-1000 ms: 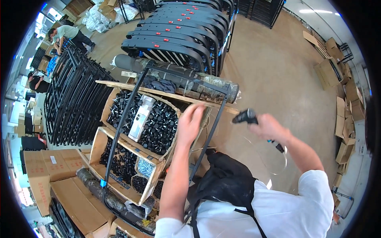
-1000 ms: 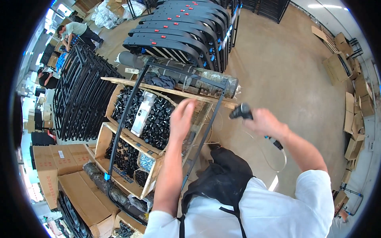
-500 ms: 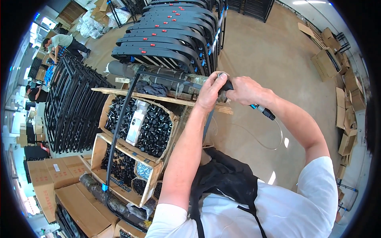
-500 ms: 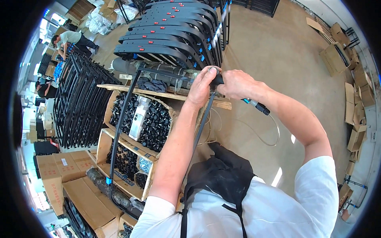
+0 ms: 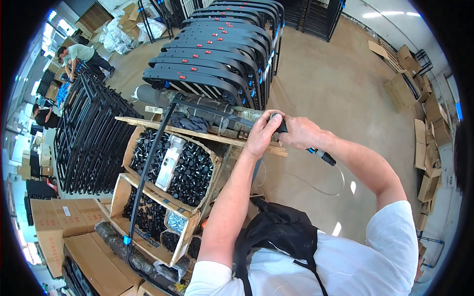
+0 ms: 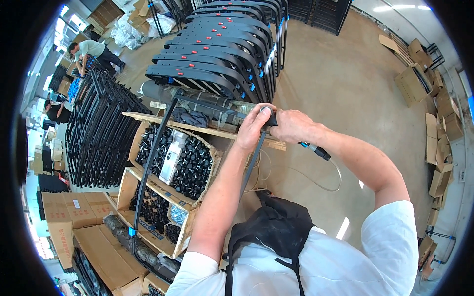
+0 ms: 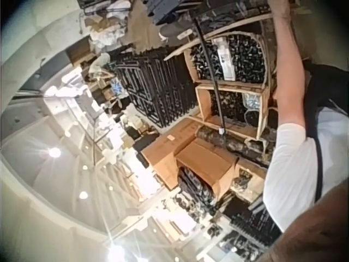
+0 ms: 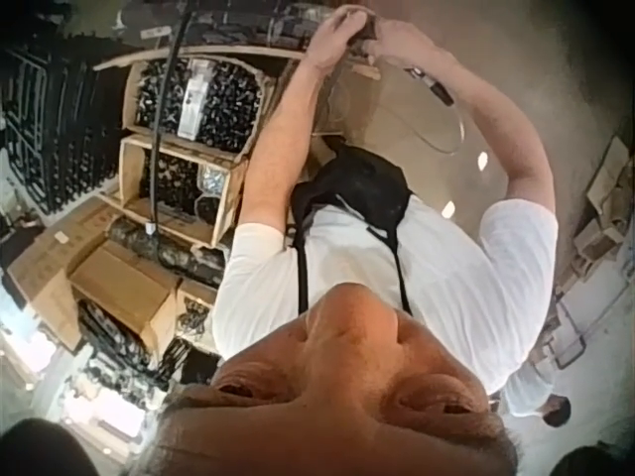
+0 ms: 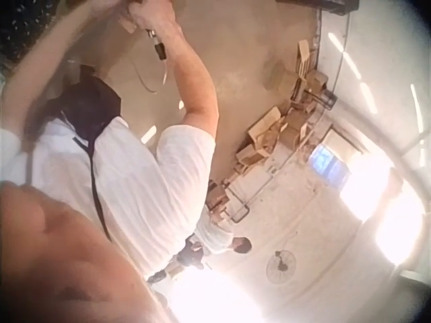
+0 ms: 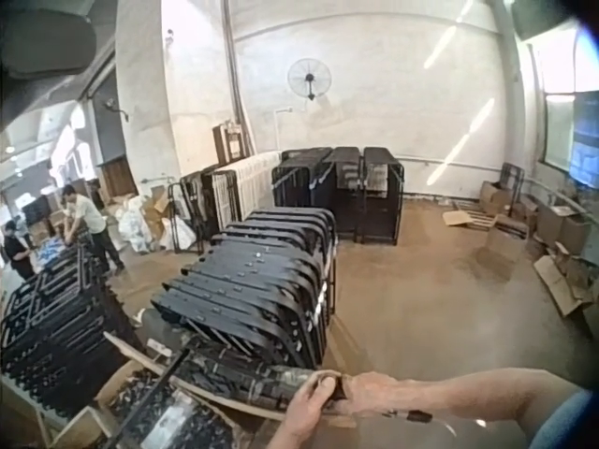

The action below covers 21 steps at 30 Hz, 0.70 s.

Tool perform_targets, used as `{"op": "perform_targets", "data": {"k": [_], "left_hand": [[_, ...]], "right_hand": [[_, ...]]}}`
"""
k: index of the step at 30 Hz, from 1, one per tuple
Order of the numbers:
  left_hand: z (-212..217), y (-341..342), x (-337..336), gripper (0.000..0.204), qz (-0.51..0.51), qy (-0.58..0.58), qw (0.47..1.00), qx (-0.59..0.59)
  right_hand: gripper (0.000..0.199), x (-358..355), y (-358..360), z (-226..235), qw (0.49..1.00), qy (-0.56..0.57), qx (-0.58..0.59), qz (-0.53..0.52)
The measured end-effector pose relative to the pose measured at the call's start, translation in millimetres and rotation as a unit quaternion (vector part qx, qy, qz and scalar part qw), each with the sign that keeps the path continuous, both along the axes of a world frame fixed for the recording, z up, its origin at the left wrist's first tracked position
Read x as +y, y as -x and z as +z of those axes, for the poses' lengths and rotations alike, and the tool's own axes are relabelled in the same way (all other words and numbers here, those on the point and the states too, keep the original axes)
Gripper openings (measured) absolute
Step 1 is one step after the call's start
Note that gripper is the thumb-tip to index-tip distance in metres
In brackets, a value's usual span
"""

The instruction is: Assembling the handle and console components of a treadmill including wiring and fasteners.

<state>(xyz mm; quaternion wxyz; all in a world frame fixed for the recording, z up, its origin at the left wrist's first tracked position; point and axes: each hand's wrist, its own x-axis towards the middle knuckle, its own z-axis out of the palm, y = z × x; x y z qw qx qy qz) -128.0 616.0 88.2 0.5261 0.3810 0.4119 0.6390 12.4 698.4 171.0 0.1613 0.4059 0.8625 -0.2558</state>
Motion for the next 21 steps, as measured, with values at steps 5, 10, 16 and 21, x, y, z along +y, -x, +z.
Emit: {"op": "perform_targets", "data": {"k": [5,10,16,21], "left_hand": [[-0.6,2.8,-2.9,0.032,0.004,0.004,1.000,0.011],[4.3,9.9,0.7,0.035,-0.017,-0.007,0.996,0.086],[3.0,18.9,4.2,0.039,-0.074,-0.007,0.997,0.036],[7.9,10.4,10.2,0.037,-0.088,-0.016,0.996,-0.017]], "right_hand": [[0.038,-5.3,5.6,9.0,0.995,0.082,-0.015,-0.054],[0.017,3.5,9.8,-8.8,0.990,0.081,-0.001,-0.118],[0.013,0.2,13.1,1.9,0.987,0.091,0.007,-0.131],[0.015,1.8,4.2,0.8,0.985,0.080,0.031,-0.153]]}}
